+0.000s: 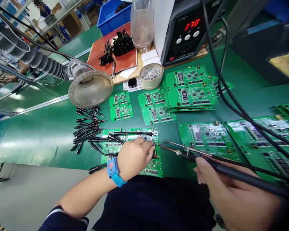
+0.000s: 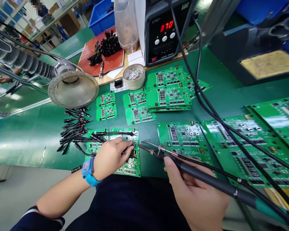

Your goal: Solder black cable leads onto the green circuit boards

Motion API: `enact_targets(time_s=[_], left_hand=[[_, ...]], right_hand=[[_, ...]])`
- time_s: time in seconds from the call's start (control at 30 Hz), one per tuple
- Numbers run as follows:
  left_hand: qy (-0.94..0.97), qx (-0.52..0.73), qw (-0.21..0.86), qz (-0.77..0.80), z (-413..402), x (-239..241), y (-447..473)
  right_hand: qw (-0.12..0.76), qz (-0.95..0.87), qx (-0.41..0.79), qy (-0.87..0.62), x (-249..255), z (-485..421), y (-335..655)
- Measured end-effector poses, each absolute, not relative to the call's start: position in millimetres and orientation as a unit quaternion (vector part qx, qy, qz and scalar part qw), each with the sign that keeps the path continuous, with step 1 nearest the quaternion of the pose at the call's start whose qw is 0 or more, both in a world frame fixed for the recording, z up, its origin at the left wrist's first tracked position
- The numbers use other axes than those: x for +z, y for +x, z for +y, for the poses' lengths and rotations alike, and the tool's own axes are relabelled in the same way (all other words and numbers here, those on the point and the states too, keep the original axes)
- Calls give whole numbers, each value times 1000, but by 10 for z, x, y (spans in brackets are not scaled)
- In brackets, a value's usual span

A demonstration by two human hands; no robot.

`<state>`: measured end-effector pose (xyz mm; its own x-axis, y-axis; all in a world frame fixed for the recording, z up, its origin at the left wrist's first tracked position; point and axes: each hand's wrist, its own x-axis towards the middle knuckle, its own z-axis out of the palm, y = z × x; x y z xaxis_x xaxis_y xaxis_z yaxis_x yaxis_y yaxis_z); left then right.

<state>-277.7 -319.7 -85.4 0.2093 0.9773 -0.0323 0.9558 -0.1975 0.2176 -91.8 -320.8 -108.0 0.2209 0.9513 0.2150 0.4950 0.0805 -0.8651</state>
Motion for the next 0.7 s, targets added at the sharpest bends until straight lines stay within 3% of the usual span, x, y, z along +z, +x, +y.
enact_targets(time_s=[0.23,0.7], left_hand=[[778,28,108,618,-3192,-826,-2789],[773,13,30,633,-3267,-856,-2722]], right_hand=[[457,-495,280,-683,-1127,-3238,-856],[434,-587,223,-646,-1074,-3156,-899]])
